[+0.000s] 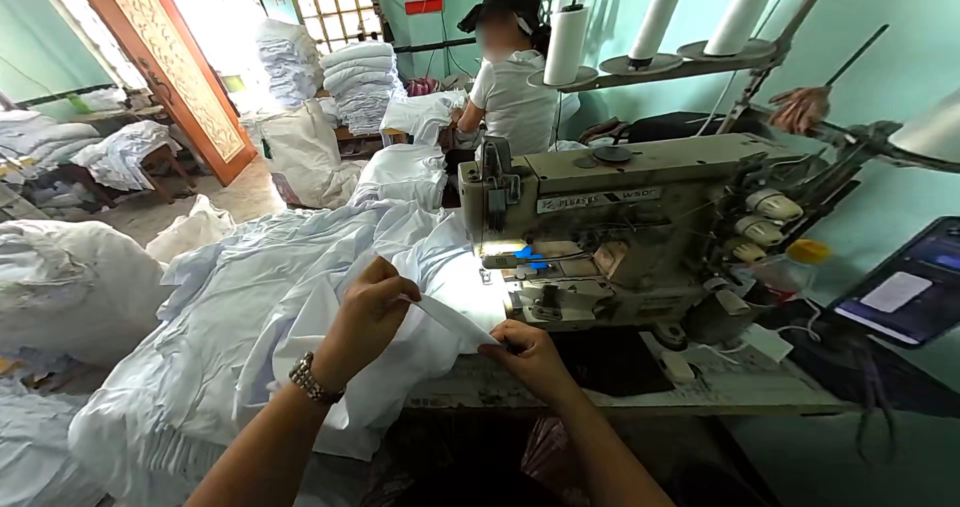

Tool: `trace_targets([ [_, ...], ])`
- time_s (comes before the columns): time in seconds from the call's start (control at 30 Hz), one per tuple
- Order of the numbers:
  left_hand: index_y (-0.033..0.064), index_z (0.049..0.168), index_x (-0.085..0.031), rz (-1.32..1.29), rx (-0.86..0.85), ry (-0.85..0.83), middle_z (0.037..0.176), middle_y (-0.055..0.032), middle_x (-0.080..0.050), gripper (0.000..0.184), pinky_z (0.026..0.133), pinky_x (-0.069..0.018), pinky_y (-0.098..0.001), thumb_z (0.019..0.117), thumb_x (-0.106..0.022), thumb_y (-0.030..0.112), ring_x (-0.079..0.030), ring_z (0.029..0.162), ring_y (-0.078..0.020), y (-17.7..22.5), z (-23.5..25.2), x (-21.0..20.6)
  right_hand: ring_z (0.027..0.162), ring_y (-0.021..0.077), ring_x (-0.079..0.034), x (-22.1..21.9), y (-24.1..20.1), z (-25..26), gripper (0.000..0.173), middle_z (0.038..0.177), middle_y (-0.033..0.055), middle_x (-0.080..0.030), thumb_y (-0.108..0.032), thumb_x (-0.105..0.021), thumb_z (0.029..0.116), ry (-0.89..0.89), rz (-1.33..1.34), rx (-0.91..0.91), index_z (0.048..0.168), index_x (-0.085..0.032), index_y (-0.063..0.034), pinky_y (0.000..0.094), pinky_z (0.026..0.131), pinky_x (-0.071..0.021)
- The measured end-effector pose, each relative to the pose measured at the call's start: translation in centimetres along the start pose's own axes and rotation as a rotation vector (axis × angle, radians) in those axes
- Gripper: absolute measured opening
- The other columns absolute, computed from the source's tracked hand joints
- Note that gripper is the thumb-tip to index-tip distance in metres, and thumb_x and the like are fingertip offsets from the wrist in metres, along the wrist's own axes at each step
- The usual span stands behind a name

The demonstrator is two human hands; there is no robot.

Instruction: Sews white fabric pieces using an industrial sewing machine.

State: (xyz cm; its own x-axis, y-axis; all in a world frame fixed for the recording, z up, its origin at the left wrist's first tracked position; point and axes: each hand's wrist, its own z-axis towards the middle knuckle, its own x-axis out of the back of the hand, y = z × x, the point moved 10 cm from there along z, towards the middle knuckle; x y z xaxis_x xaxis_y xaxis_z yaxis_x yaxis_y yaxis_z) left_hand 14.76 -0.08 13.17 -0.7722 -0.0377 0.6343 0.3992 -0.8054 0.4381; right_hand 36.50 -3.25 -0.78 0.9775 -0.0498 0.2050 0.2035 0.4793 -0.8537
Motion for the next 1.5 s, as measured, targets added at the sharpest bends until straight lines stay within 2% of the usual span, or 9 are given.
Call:
trace_targets([
  [0.3,0.0141,0.103,-0.077,0.188,-0.160,0.003,0.093,-0.0085,-0.060,0.020,0.063,-0.0497,-0.0217,0.0981,-0.058,0.012,-0.057,0.074,-0.0101,4.3,-1.4,-2.6,0.077,0.0006,-0.061,0.3,-0.3,0.8,0.018,0.087,-0.0013,-0.069,-0.026,-0.077,0.0906,0.031,-0.037,0.032,0.088,-0.076,-0.0083,0.0160,0.068,-0.0509],
  [0.5,0.0107,0.106,-0.073,-0.079,-0.074,-0.259,0.094,-0.0053,-0.063,0.016,0.066,-0.0518,-0.0213,0.0976,-0.060,0.015,-0.059,0.076,-0.0078,5.3,-2.3,-6.7,0.099,0.0069,-0.070,0.4,0.1,-0.3,0.012,0.104,0.0017,-0.076,-0.015,-0.073,0.0930,-0.004,0.009,0.052,0.099,-0.080,-0.0088,0.0240,0.089,-0.0591],
  [0.7,0.0108,0.127,-0.071,0.237,0.103,-0.398,0.136,-0.0124,-0.064,0.038,0.114,-0.0449,-0.0408,0.1073,-0.043,0.028,-0.056,0.134,-0.0248,-2.9,-0.6,-11.7,0.099,0.0069,-0.071,0.2,0.4,-2.2,0.012,0.104,0.0018,-0.076,-0.007,-0.070,0.0912,0.041,0.009,0.060,0.098,-0.080,-0.0071,0.0243,0.089,-0.0593],
  [1.0,0.0053,0.122,-0.072,0.266,0.255,-0.152,0.127,-0.0151,-0.069,0.029,0.107,-0.0507,-0.0478,0.1012,-0.057,0.018,-0.064,0.123,-0.0288,-9.8,3.3,-7.8,0.093,0.0099,-0.071,1.0,-0.3,1.6,0.015,0.102,0.0057,-0.075,-0.003,-0.066,0.0922,0.198,-0.029,0.191,0.103,-0.078,-0.0027,0.0273,0.085,-0.0609],
  [1.1,-0.0014,0.139,-0.056,0.142,0.634,-0.003,0.130,-0.0229,-0.063,0.050,0.104,-0.0510,-0.0531,0.0959,-0.068,0.023,-0.063,0.119,-0.0335,-17.5,0.6,-4.5,0.103,0.0139,-0.072,0.9,0.0,1.6,0.018,0.109,0.0081,-0.075,-0.001,-0.065,0.0920,0.238,-0.049,0.227,0.105,-0.078,-0.0026,0.0310,0.092,-0.0607],
  [1.2,-0.0016,0.131,-0.057,-0.338,0.911,0.120,0.100,-0.0123,-0.070,0.038,0.074,-0.0585,-0.0316,0.0965,-0.069,0.010,-0.068,0.079,-0.0147,-22.3,-3.6,-4.7,0.096,0.0135,-0.072,0.9,0.7,1.4,0.017,0.107,0.0077,-0.075,-0.003,-0.067,0.0921,0.263,-0.056,0.223,0.105,-0.077,-0.0035,0.0305,0.083,-0.0630],
  [1.33,0.0048,0.112,-0.060,-0.801,0.493,0.491,0.088,-0.0017,-0.068,0.017,0.066,-0.0570,-0.0266,0.0945,-0.061,0.003,-0.063,0.069,-0.0085,-15.0,-2.9,2.4,0.094,0.0097,-0.071,1.0,0.7,1.5,0.017,0.107,0.0039,-0.075,-0.010,-0.067,0.0937,0.266,-0.062,0.227,0.107,-0.078,-0.0073,0.0256,0.080,-0.0621],
  [1.4,0.0175,0.108,-0.070,-0.853,0.165,0.290,0.091,0.0057,-0.072,0.015,0.063,-0.0562,-0.0211,0.0931,-0.070,0.014,-0.064,0.069,-0.0024,-7.0,-2.7,4.6,0.097,0.0081,-0.071,1.0,0.7,1.5,0.018,0.109,0.0016,-0.075,-0.013,-0.066,0.0949,0.270,-0.055,0.258,0.108,-0.078,-0.0115,0.0236,0.082,-0.0613],
  [1.5,0.0088,0.105,-0.072,-0.557,-0.106,-0.030,0.094,0.0025,-0.072,0.014,0.073,-0.0582,-0.0197,0.1005,-0.067,0.021,-0.067,0.080,-0.0015,-1.3,-3.6,3.6,0.099,0.0098,-0.071,0.8,0.7,1.3,0.019,0.111,0.0004,-0.075,-0.012,-0.066,0.0951,0.273,-0.037,0.300,0.110,-0.078,-0.0153,0.0251,0.083,-0.0615],
])
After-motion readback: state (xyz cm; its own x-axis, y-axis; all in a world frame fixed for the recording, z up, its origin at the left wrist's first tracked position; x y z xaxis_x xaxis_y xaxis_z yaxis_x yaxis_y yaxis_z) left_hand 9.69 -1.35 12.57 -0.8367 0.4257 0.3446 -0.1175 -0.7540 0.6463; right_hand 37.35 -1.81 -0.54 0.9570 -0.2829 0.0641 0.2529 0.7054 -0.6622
